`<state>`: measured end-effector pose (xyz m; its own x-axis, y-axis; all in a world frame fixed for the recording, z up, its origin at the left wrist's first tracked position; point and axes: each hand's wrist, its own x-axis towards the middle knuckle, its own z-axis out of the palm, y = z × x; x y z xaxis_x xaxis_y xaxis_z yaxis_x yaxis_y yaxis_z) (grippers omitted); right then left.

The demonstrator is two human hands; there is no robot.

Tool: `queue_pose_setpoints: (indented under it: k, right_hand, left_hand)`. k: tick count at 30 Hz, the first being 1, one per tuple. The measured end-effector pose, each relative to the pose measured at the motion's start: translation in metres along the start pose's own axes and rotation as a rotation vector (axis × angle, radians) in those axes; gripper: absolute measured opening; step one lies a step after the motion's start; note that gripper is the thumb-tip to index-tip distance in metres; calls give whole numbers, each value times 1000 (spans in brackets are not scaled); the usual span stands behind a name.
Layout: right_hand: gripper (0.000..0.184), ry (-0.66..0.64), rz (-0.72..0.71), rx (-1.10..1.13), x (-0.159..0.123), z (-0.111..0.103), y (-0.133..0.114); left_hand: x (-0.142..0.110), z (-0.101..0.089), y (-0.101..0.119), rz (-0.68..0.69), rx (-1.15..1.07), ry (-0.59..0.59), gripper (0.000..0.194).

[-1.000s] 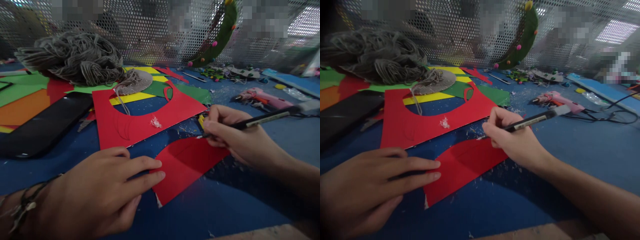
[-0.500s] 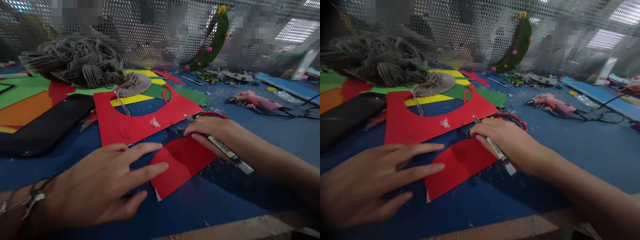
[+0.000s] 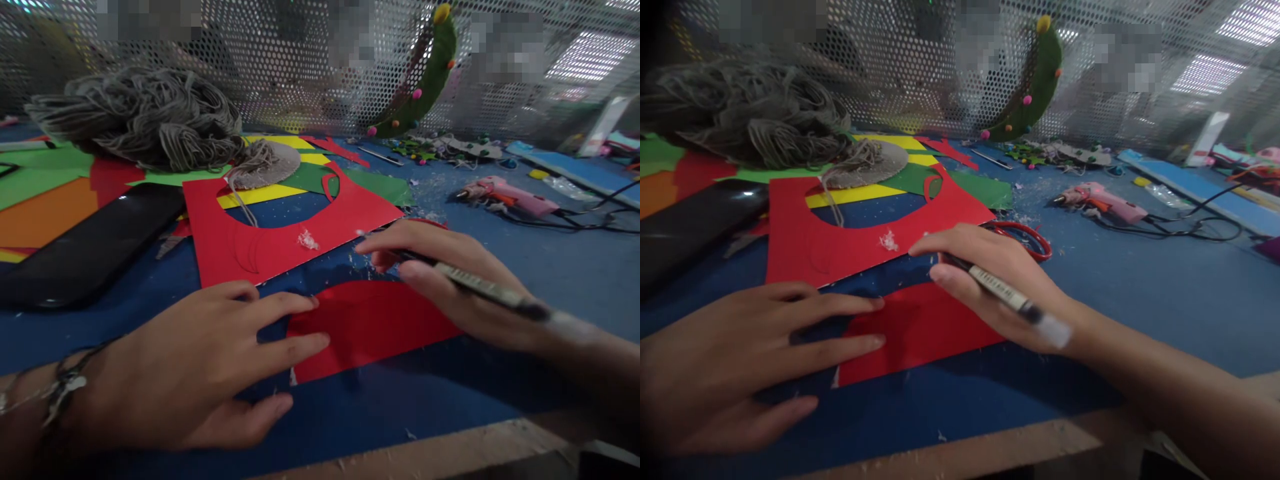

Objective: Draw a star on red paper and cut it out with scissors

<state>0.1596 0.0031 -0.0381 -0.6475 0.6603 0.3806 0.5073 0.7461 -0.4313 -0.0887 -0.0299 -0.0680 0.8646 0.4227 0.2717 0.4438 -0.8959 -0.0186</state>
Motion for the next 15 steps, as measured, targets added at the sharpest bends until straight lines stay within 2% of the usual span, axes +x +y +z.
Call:
queue_pose_setpoints:
  k: [3,6,9,15]
  right_hand:
    - [28,-41,52,206,2,1,-4]
    - [13,-104,189,303,3,5,-5]
    - [3,-83,252,327,3,9,0]
    - [19,-17,319,356,0,11,4]
  left_hand:
    - [-1,-1,0,-7,-9,-3,37]
    - [-1,-2,1,1,-3,-20,38]
    - [-1,-3,1,7,-2,-27,36]
    - [-1,-3,0,-1,16,-27,34]
